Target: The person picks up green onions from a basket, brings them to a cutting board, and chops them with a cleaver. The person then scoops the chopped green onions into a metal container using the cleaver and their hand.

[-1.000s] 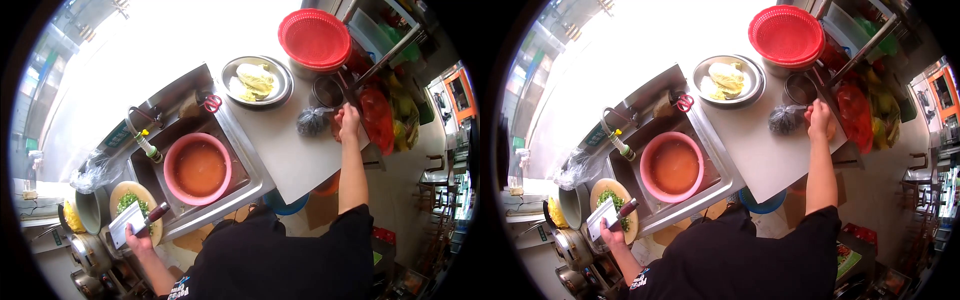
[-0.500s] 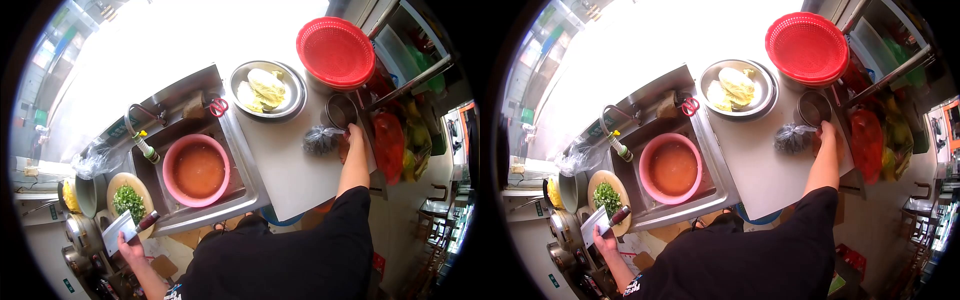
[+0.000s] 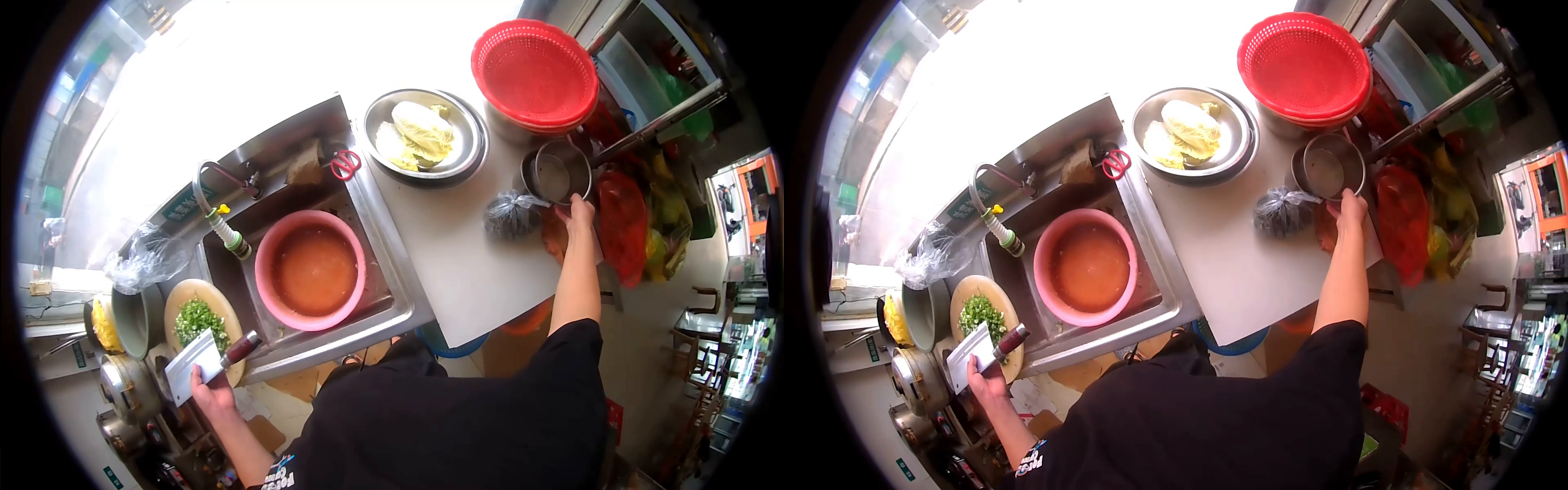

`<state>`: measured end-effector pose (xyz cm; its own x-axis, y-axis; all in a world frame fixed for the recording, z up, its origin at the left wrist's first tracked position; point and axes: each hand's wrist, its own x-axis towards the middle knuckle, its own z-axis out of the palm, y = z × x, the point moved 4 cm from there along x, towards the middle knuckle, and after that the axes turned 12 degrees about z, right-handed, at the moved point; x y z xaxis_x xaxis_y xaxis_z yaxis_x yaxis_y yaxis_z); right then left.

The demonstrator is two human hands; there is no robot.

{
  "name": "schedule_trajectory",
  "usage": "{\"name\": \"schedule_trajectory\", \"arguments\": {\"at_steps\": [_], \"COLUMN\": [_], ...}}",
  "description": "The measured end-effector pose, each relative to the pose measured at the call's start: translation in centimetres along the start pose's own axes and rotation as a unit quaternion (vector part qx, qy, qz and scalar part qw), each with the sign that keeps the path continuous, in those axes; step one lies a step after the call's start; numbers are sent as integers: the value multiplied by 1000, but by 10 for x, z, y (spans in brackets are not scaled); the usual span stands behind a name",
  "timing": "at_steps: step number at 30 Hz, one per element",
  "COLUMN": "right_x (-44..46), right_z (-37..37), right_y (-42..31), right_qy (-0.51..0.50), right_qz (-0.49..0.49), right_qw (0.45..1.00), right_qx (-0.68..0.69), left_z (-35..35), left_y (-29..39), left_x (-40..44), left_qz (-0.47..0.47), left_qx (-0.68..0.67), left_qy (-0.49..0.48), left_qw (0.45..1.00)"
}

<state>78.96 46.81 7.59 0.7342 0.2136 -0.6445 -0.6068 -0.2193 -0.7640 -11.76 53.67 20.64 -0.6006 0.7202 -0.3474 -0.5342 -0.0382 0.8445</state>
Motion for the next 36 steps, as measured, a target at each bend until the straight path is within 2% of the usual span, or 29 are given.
{"name": "schedule_trajectory", "arguments": {"at_steps": [3,4,6,8,10,11,12,14,15,18,20,22,24,25,26,27,28,29,30,33,34,36], "right_x": [-12,-18,-44,-146,-181,-187,-198,-236,-260,-312,-325,-341,-356,-357,-366,-377,-400,-423,-430,-442,-446,-489], "right_z": [-12,-16,-22,4,19,26,34,62,72,110,146,179,209,221,232,238,237,239,243,247,244,249], "right_y": [6,8,13,0,7,11,17,26,32,63,96,134,164,183,197,205,199,200,204,210,208,211], "right_qy": [77,77,112,94,17,26,20,-106,-134,-174,-309,-372,-320,-386,-437,-448,-353,-242,-223,-279,-220,-208], "right_qz": [-146,-150,-282,-302,-223,-288,-290,-352,-403,-429,-295,-200,-397,-320,-231,-226,-428,-606,-633,-583,-637,-677], "right_qw": [985,985,944,940,965,938,937,919,897,884,900,895,828,860,868,864,829,740,722,757,725,690], "right_qx": [-48,-49,-128,-124,-136,-191,-193,-144,-122,-58,-86,-144,-232,-98,37,31,-73,-164,-165,-94,-144,-152], "left_z": [7,5,-1,-1,-1,-1,-2,-6,-8,-20,-36,-54,-60,-66,-73,-83,-94,-105,-118,-140,-147,-161], "left_y": [0,-1,0,-1,-1,-1,-1,2,3,9,14,18,28,34,40,43,48,51,57,77,86,101], "left_x": [1,5,9,11,13,15,17,20,20,23,29,38,35,33,35,38,43,48,54,60,60,64], "left_qz": [1,2,5,6,9,4,1,14,8,8,13,20,26,24,22,23,27,29,31,47,59,60], "left_qx": [-1,-3,-6,-5,-9,-15,-21,-19,-21,-36,-44,-53,-64,-67,-69,-75,-80,-85,-90,-96,-101,-98], "left_qy": [6,-5,-11,-17,-12,-21,-29,-31,-37,-32,-21,-35,-29,-30,-31,-38,-41,-43,-44,-16,-4,-5], "left_qw": [1000,1000,1000,1000,1000,1000,999,999,999,999,999,998,997,997,997,996,996,995,994,994,993,993]}}
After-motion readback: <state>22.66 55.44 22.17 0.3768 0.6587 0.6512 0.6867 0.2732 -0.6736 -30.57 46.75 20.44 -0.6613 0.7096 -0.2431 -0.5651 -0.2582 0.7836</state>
